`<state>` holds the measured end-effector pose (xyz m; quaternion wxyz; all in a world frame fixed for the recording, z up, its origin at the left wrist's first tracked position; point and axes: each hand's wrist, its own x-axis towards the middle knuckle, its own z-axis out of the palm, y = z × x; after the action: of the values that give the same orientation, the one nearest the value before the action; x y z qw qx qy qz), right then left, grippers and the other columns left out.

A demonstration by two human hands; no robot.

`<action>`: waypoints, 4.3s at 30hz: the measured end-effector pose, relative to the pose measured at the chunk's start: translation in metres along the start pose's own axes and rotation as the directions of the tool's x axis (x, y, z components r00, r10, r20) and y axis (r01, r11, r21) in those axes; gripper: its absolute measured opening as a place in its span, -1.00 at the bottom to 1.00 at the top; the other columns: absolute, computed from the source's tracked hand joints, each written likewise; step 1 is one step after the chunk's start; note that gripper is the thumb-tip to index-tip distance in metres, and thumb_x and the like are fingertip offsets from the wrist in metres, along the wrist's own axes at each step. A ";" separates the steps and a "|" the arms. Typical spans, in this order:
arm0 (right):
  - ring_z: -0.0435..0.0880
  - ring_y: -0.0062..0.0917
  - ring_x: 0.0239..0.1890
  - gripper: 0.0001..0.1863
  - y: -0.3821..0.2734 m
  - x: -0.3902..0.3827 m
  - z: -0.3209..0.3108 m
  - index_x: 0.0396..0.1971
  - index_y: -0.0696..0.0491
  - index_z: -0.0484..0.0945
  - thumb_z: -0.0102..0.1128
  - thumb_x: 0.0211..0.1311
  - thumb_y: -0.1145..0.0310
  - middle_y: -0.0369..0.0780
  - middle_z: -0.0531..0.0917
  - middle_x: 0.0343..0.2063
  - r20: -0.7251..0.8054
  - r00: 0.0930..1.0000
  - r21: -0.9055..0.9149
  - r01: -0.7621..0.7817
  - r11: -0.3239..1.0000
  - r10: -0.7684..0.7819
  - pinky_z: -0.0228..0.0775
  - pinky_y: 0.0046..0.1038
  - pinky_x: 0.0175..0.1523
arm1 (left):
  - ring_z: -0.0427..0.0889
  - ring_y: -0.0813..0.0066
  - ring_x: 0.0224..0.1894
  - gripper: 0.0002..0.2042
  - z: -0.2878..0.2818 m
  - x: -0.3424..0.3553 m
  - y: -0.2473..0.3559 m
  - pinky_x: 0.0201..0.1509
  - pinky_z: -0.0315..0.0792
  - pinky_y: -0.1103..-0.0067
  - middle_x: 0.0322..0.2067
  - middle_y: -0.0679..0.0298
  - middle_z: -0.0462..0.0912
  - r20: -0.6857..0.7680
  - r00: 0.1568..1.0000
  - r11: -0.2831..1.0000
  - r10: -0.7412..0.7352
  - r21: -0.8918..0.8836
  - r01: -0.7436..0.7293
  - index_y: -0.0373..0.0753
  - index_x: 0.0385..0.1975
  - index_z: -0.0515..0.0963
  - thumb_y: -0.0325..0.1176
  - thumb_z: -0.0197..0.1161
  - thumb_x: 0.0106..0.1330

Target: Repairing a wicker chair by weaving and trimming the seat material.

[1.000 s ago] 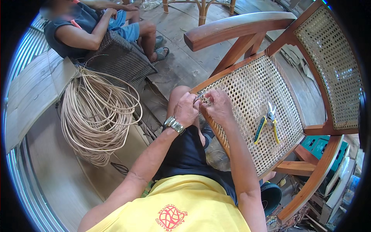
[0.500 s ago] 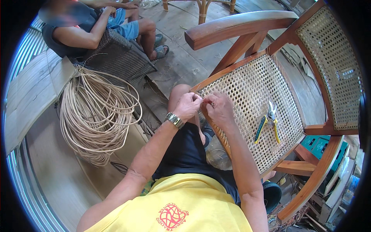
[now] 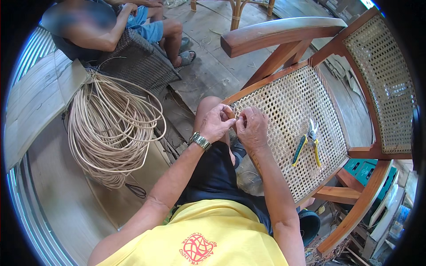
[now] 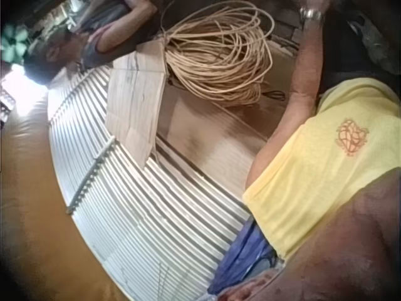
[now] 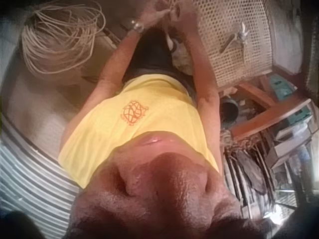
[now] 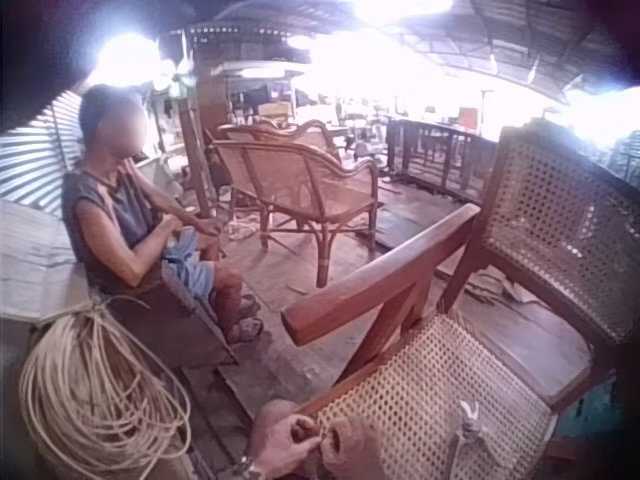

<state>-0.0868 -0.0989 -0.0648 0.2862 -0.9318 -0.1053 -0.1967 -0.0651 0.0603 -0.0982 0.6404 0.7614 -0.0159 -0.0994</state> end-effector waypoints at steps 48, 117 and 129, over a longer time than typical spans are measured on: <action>0.67 -0.28 -0.24 -0.87 -0.026 0.015 0.001 -0.32 -0.01 0.54 0.17 0.21 0.27 -0.23 0.62 -0.32 0.251 0.966 -0.336 0.031 0.941 0.059 0.43 -0.16 -0.16 | 0.54 0.75 -0.25 -0.85 -0.021 0.004 -0.003 -0.13 0.45 0.72 -0.29 0.45 0.61 0.107 0.993 0.970 -0.056 -0.229 0.080 -0.27 -0.18 0.57 -0.41 0.35 0.35; 0.62 -0.49 -0.19 -0.39 -0.048 -0.095 -0.120 0.27 0.17 0.32 0.18 0.25 0.26 -0.15 0.60 -0.12 0.774 0.537 0.570 -0.821 -0.002 0.336 0.48 -0.37 0.02 | 0.61 0.57 -0.26 -0.87 -0.014 -0.006 -0.012 -0.13 0.48 0.59 -0.29 0.30 0.67 0.078 0.997 0.996 -0.001 -0.087 0.008 -0.31 -0.17 0.63 -0.48 0.22 0.35; 0.58 -0.51 -0.27 -0.29 -0.050 -0.066 -0.075 0.37 0.11 0.18 0.16 0.26 0.22 -0.21 0.51 -0.26 0.838 0.459 0.430 -0.888 0.161 0.294 0.52 -0.42 -0.11 | 0.53 0.77 -0.26 -0.87 -0.014 -0.016 0.006 -0.12 0.42 0.74 -0.29 0.46 0.64 0.099 0.992 0.950 -0.078 -0.293 0.104 -0.32 -0.15 0.65 -0.50 0.22 0.38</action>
<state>-0.1850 -0.1069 -0.0117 0.7086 -0.6152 0.1372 0.3171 -0.0782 0.0748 -0.0876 0.7413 0.6511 0.0066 -0.1630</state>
